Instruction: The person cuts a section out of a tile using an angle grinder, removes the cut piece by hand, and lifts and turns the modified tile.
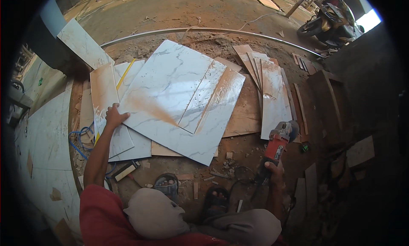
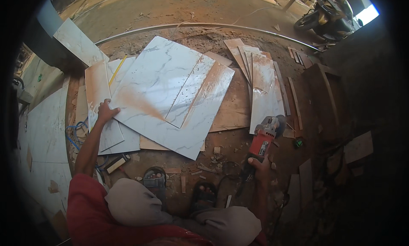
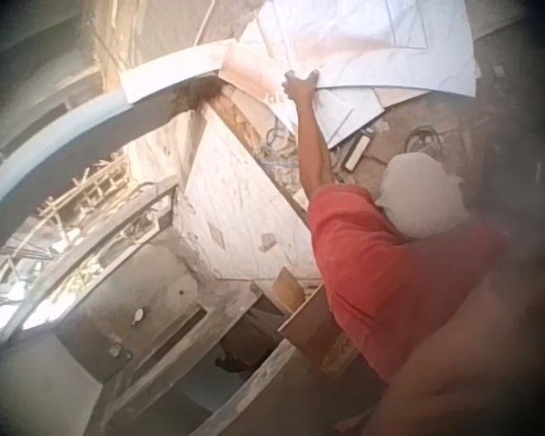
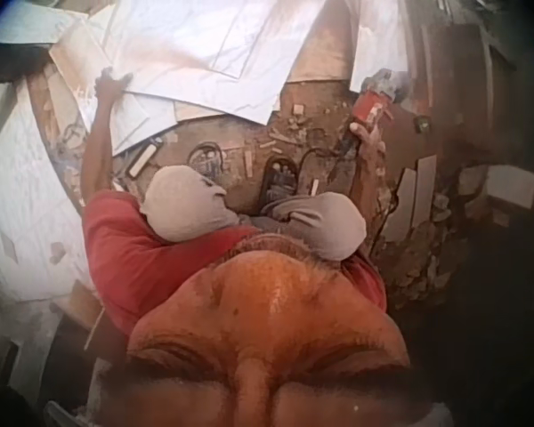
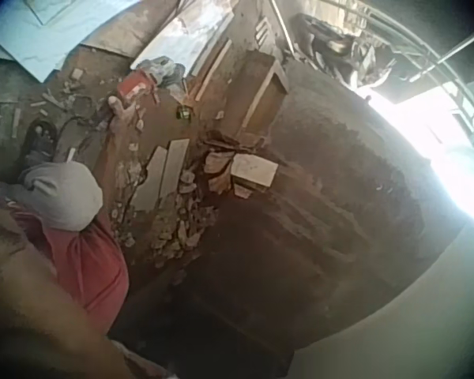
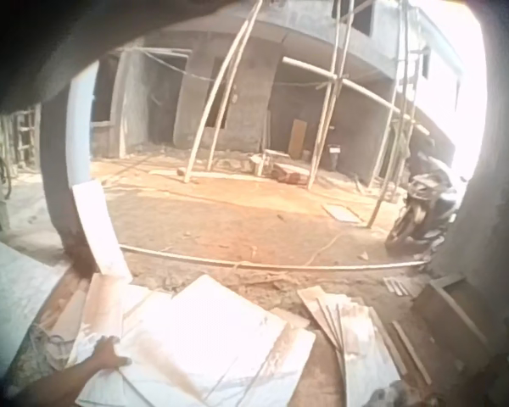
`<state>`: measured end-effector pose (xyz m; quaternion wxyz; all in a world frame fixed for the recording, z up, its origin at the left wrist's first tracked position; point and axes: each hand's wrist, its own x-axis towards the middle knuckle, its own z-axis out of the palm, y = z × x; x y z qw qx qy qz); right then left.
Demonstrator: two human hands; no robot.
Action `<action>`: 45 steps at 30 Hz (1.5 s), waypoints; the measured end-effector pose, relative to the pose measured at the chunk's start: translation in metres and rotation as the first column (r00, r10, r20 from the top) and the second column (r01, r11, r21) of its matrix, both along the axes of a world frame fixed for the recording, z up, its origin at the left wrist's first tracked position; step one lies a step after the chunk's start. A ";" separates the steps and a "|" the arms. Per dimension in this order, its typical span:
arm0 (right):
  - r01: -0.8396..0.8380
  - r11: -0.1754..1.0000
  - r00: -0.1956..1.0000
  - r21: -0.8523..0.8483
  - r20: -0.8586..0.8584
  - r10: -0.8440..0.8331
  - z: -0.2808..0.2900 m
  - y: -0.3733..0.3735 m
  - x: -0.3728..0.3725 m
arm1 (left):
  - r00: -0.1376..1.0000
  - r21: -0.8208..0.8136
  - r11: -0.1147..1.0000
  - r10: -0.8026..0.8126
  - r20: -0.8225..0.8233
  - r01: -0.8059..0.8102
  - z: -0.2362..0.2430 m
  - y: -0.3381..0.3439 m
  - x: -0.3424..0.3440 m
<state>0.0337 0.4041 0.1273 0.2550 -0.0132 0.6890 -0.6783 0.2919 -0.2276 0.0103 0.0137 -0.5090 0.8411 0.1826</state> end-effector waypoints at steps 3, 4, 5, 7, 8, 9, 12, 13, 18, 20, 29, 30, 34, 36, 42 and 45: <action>-0.054 0.999 0.999 0.001 0.007 0.054 0.002 -0.013 -0.011 | 1.000 0.011 1.000 0.026 -0.016 -0.025 -0.004 0.008 0.001; -0.033 0.999 0.999 -0.007 0.017 0.034 -0.001 -0.014 -0.013 | 0.999 0.034 0.999 0.021 -0.026 -0.020 -0.006 0.015 0.004; -0.046 0.998 0.999 -0.031 0.016 0.046 -0.007 -0.015 -0.014 | 0.999 0.058 0.998 0.019 -0.036 -0.017 -0.009 0.023 0.009; -0.047 0.997 0.999 -0.059 0.017 0.048 -0.010 -0.019 -0.021 | 1.000 0.063 0.998 -0.002 0.025 0.000 -0.011 0.046 0.010; -0.063 0.997 0.997 -0.051 0.031 0.065 -0.008 -0.023 -0.023 | 0.998 0.038 0.999 -0.008 0.063 0.005 -0.013 0.059 0.009; -0.082 0.996 0.995 -0.042 0.051 0.084 -0.005 -0.026 -0.022 | 0.997 0.035 0.999 -0.019 0.076 0.017 -0.008 0.066 0.006; -0.092 0.995 0.993 -0.046 0.064 0.095 -0.011 -0.031 -0.026 | 0.996 0.056 0.998 -0.036 0.085 0.031 0.012 0.090 0.011; -0.082 0.996 0.996 -0.025 0.036 0.083 -0.021 -0.031 -0.027 | 0.993 0.074 0.996 -0.052 0.109 0.044 0.011 0.097 0.011; -0.095 0.995 0.993 -0.040 0.060 0.097 -0.032 -0.027 -0.018 | 0.981 0.184 0.968 -0.186 0.060 0.172 0.005 0.136 0.034; -0.079 0.996 0.994 -0.046 0.068 0.082 -0.037 -0.028 -0.013 | 0.967 0.152 0.965 -0.232 0.109 0.214 0.002 0.159 0.038; -0.082 0.994 0.985 -0.073 0.145 0.092 -0.013 -0.012 -0.004 | 0.931 0.158 0.984 -0.013 -0.365 0.076 -0.045 0.277 0.091; -0.080 0.995 0.986 -0.054 0.144 0.087 -0.011 -0.006 -0.003 | 0.854 0.518 0.854 0.304 -0.423 -0.048 -0.059 0.295 0.090; -0.098 0.992 0.981 -0.077 0.161 0.109 -0.009 -0.008 -0.001 | 0.502 0.880 0.474 0.767 -0.400 -0.022 -0.075 0.307 0.056; -0.101 0.994 0.985 -0.051 0.138 0.107 -0.009 -0.010 0.004 | 0.364 0.936 0.342 0.865 -0.346 0.078 -0.067 0.296 0.043; -0.104 0.993 0.988 -0.046 0.107 0.108 0.001 -0.017 0.012 | 0.170 0.984 0.132 0.974 -0.152 0.121 -0.081 0.253 0.036; -0.086 0.995 0.990 -0.050 0.105 0.091 0.007 -0.009 0.011 | 0.198 0.985 0.097 0.972 -0.125 0.144 -0.040 0.257 0.018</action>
